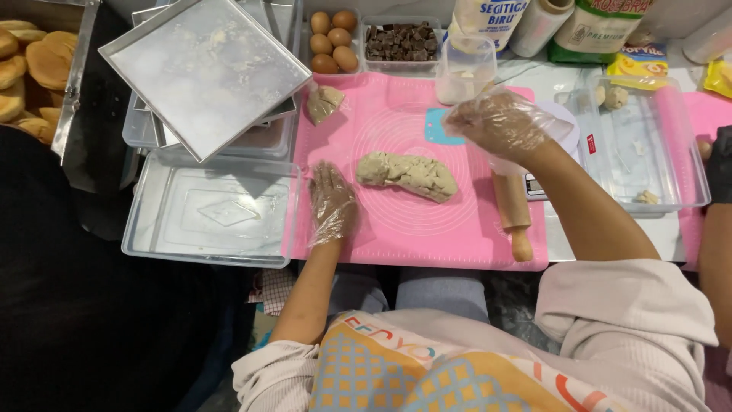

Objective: Kneading a lump of dough on a silicone mat and portioning it into small balls by hand.

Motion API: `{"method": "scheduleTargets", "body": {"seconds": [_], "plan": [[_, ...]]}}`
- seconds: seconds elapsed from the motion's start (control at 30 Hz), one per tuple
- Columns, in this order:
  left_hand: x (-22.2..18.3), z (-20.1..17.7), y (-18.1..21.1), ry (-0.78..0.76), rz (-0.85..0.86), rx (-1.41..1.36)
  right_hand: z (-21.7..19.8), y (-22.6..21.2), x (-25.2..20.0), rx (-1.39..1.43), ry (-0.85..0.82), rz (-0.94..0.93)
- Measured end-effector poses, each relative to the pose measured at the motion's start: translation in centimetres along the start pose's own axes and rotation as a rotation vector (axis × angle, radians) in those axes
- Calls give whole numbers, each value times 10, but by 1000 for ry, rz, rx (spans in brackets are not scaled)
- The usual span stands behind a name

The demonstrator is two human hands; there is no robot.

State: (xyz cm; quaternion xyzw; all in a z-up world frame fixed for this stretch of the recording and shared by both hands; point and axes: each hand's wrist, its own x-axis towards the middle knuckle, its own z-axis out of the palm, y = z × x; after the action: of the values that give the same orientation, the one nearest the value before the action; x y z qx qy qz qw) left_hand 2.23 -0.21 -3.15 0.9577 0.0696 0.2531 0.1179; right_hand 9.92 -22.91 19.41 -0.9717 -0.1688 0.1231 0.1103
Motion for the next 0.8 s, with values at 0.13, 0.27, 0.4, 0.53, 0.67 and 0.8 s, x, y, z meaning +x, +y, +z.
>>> {"method": "scheduleTargets", "body": {"seconds": [0.13,0.27,0.4,0.53,0.67,0.8], "plan": [[4,-15,4,-191,-66,-12,14,7,-4,183,43,49],[7,-22,7,-319,-126,-1,87,12,17,-1210,540,-468],[5,-13,7,-217,-101,-8,83,-90,-11,-462,-36,-210],[4,5,1,-166,-61,42,139,-47,31,-276,128,-130],[1,15,-4,-109,-31,98,122,-19,66,-114,-78,6],[2,2,0,-131,-34,59,208,4,77,-168,139,-147]]}}
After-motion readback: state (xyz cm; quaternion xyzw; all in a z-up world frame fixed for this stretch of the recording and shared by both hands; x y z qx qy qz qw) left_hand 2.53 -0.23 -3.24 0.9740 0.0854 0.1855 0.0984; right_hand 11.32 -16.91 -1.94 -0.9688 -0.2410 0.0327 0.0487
